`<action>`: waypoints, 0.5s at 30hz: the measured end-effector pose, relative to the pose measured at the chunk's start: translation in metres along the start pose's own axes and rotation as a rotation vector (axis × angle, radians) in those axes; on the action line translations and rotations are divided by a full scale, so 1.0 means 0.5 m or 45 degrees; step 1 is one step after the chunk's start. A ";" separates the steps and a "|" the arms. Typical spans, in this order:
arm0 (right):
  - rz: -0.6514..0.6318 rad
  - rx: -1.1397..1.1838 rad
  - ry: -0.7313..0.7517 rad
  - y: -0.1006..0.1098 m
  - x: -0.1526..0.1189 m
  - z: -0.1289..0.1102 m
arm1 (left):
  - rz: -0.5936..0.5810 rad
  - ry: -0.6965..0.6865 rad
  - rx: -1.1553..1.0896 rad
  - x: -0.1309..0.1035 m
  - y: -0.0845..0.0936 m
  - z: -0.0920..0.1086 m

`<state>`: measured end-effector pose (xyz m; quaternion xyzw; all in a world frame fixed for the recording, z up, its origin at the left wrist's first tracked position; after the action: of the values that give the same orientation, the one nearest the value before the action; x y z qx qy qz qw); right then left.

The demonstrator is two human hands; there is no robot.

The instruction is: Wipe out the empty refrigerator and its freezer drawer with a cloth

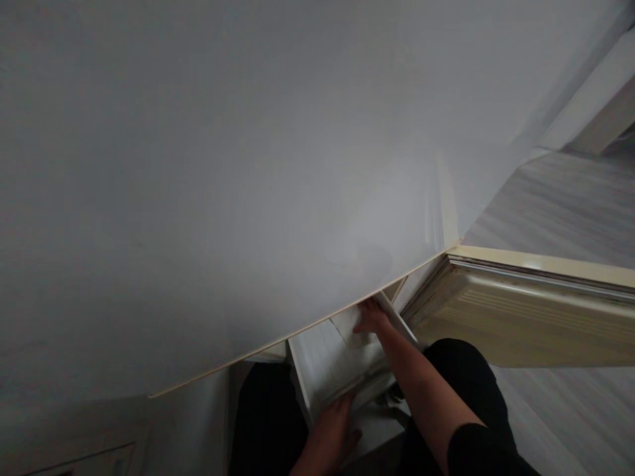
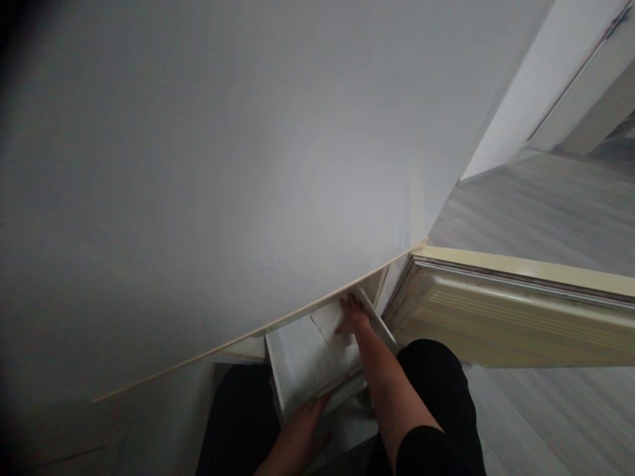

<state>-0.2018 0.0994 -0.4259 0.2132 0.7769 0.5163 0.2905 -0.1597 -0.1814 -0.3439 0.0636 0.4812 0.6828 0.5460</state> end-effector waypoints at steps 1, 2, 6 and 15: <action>-0.007 0.002 -0.004 -0.005 -0.005 0.010 | -0.002 0.019 0.027 -0.017 0.009 -0.011; -0.023 0.001 -0.016 -0.015 -0.011 0.012 | -0.005 0.052 0.072 -0.034 0.018 -0.026; -0.070 -0.050 -0.108 -0.077 -0.048 -0.049 | 0.011 0.135 0.269 -0.074 0.031 -0.066; -0.045 -0.007 0.635 -0.191 -0.194 -0.394 | 0.175 0.105 -0.024 -0.034 -0.005 -0.037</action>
<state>-0.2651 -0.1316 -0.4333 0.0648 0.8269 0.5498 0.0992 -0.1628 -0.2060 -0.3481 0.0630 0.4913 0.7253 0.4781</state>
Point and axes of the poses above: each hand's wrist, its own x-axis towards the middle knuckle, its own y-axis out of the back of the hand, z = x × y, the point moved 9 cm from there along x, towards the middle knuckle, and after that the axes turned 14 degrees about z, right-handed, at the moved point
